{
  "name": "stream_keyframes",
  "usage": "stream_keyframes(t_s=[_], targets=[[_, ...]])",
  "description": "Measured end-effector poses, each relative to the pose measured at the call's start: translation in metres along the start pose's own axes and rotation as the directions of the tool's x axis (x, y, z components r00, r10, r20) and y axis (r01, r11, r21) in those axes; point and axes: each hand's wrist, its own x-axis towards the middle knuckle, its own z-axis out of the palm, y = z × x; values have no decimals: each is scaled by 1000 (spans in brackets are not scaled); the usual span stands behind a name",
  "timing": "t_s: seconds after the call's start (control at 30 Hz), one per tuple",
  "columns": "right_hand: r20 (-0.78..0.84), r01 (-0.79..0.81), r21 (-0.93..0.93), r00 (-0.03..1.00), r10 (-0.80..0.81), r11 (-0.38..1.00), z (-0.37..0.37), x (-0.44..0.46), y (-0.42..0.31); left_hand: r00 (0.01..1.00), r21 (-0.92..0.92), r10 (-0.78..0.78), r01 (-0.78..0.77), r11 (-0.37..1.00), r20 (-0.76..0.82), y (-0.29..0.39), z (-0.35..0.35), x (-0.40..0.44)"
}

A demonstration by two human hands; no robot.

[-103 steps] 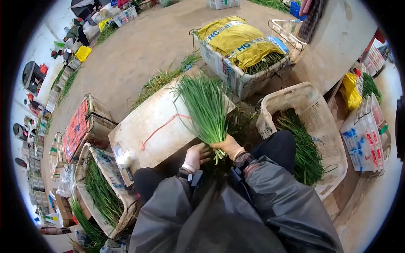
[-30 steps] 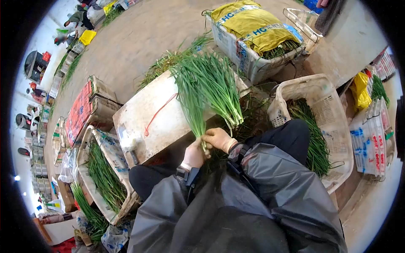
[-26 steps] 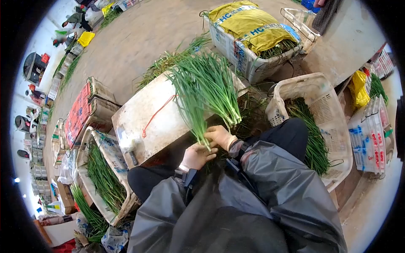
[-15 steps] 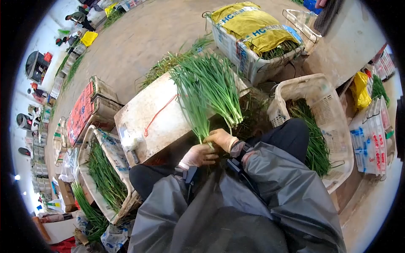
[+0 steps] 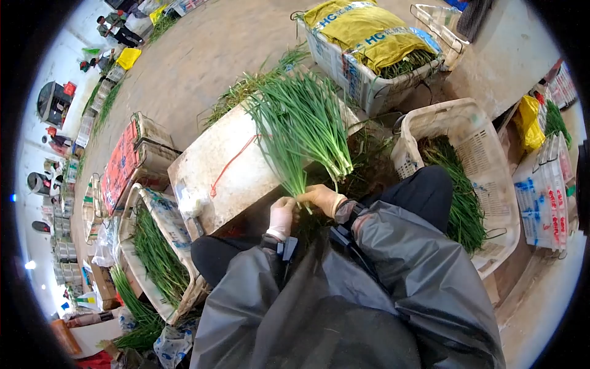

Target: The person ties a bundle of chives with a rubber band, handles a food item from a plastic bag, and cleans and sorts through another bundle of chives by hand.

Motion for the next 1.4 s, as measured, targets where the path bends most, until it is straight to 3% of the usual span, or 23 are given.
stream_keyframes(t_s=[0.07,0.17,0.2,0.3,0.33,0.43,0.47,0.5,0.57,0.6,0.7,0.83,0.9,0.93,0.97,1.0,1.03,1.07,1.1,1.2,1.23,1.3,1.4], targets=[[47,39,-57,998,-36,998,-6,17,17,967,260,244,-218,941,-72,14,7,-6],[98,17,-171,995,0,985,-16,31,29,967,-228,235,-252,941,-100,35,5,-11],[68,-126,62,990,122,990,-4,9,8,960,-375,208,-265,888,-185,37,2,-7],[79,-161,64,985,156,985,-7,10,8,888,-593,-48,-264,760,-457,38,-27,-1],[84,-159,51,984,154,986,-9,9,8,871,-535,-97,-203,820,-481,28,-35,1],[64,-146,34,988,144,989,-6,11,8,942,-154,31,-87,984,-334,22,-18,-4],[65,-106,-21,992,107,994,-7,11,9,954,37,155,-150,988,-258,23,-12,-3],[59,-96,-17,994,97,995,-7,11,10,876,316,444,-374,872,-187,23,0,-1],[45,-82,-15,996,83,996,-6,10,12,925,533,350,-225,815,-145,22,9,-9],[47,-63,-5,997,63,998,-7,9,13,948,510,275,-157,846,-163,16,12,-3],[101,12,-183,995,7,983,-14,6,8,917,634,398,-316,706,14,-1,11,12],[88,-23,-57,996,28,998,-13,7,9,910,918,413,-133,374,-36,28,10,7],[78,-73,-49,994,77,996,-10,0,-1,634,948,770,-192,255,-79,-12,-25,45],[69,-80,-30,994,82,996,-9,-2,-1,774,506,458,-210,837,-437,-9,-46,52],[58,-86,-10,994,87,996,-9,-3,-2,879,-201,-26,-80,976,-477,-5,-58,56],[36,-86,-13,996,86,996,-9,-3,-1,901,-306,-87,-52,951,-424,11,-55,37],[33,-66,-33,997,68,997,-9,-3,0,972,-351,-205,153,924,-116,-5,-70,46],[31,-46,-53,998,47,998,-7,-2,1,946,-371,-320,281,885,-46,-13,-60,40],[29,-23,-71,999,25,997,-6,1,5,904,-379,-426,403,833,26,38,-14,-2],[18,82,-87,997,-81,993,-2,9,13,855,-275,-392,489,828,341,26,9,-8],[17,117,-110,993,-116,987,-2,9,16,858,-258,-384,479,839,342,-7,5,9],[-20,-5,-221,1000,1,975,-6,3,17,892,-24,-285,312,950,351,-41,-11,34],[-47,-47,-425,998,30,904,-26,14,26,913,188,-375,345,920,158,-40,-21,35]])
